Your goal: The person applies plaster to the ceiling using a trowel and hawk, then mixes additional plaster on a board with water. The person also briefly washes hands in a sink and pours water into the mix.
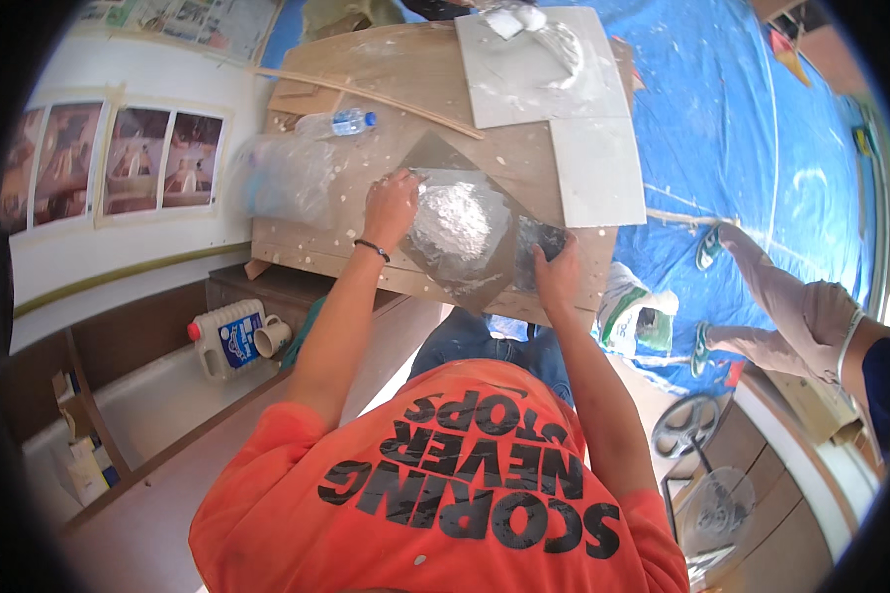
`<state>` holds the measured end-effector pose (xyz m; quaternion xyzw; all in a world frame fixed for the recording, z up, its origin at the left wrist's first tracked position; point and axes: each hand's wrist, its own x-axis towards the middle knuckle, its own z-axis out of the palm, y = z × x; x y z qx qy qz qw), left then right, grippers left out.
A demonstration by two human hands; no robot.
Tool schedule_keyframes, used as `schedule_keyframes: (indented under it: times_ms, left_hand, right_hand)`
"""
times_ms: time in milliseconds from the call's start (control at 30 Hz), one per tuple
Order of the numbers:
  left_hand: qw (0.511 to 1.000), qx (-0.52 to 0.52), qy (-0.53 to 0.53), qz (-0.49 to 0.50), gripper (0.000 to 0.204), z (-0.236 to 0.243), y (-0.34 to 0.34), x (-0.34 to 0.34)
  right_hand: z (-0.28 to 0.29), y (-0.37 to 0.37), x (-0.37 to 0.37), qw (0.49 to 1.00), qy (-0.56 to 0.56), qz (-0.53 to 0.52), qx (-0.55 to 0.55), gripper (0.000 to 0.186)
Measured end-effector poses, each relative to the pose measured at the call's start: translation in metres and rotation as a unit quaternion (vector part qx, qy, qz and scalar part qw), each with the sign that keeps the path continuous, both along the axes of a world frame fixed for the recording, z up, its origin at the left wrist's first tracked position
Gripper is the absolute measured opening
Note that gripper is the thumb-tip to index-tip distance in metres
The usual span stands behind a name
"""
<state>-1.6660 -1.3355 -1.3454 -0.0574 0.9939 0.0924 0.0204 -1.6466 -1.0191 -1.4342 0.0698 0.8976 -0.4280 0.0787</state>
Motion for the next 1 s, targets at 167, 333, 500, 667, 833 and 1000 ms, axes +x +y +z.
schedule_keyframes:
  times_ms: [167, 333, 500, 667, 833, 1000]
  left_hand:
    - [0.992, -0.029, 0.002, -0.123, 0.037, -0.024, 0.005, -0.018]
    - [0.994, -0.034, 0.04, -0.098, 0.038, -0.013, 0.01, 0.002]
    - [0.986, -0.156, -0.047, 0.014, 0.04, 0.008, 0.035, 0.047]
    - [0.991, -0.122, -0.045, 0.016, 0.043, -0.013, 0.052, 0.063]
    - [0.989, -0.125, -0.045, -0.058, 0.039, -0.011, 0.08, 0.06]
    - [0.987, -0.115, -0.05, -0.098, 0.036, -0.002, 0.083, 0.076]
  right_hand:
    - [0.017, -0.008, 0.008, 1.0, -0.022, -0.001, 0.02, 0.074]
    - [0.021, -0.009, 0.007, 0.999, -0.043, -0.018, 0.027, 0.074]
    - [0.015, -0.005, 0.006, 0.999, -0.036, -0.017, 0.036, 0.073]
    - [0.018, -0.004, 0.006, 0.998, -0.041, 0.009, 0.045, 0.074]
    - [0.014, -0.002, 0.004, 0.999, -0.021, 0.009, 0.028, 0.073]
    - [0.014, -0.003, 0.005, 0.999, -0.007, 0.021, 0.035, 0.072]
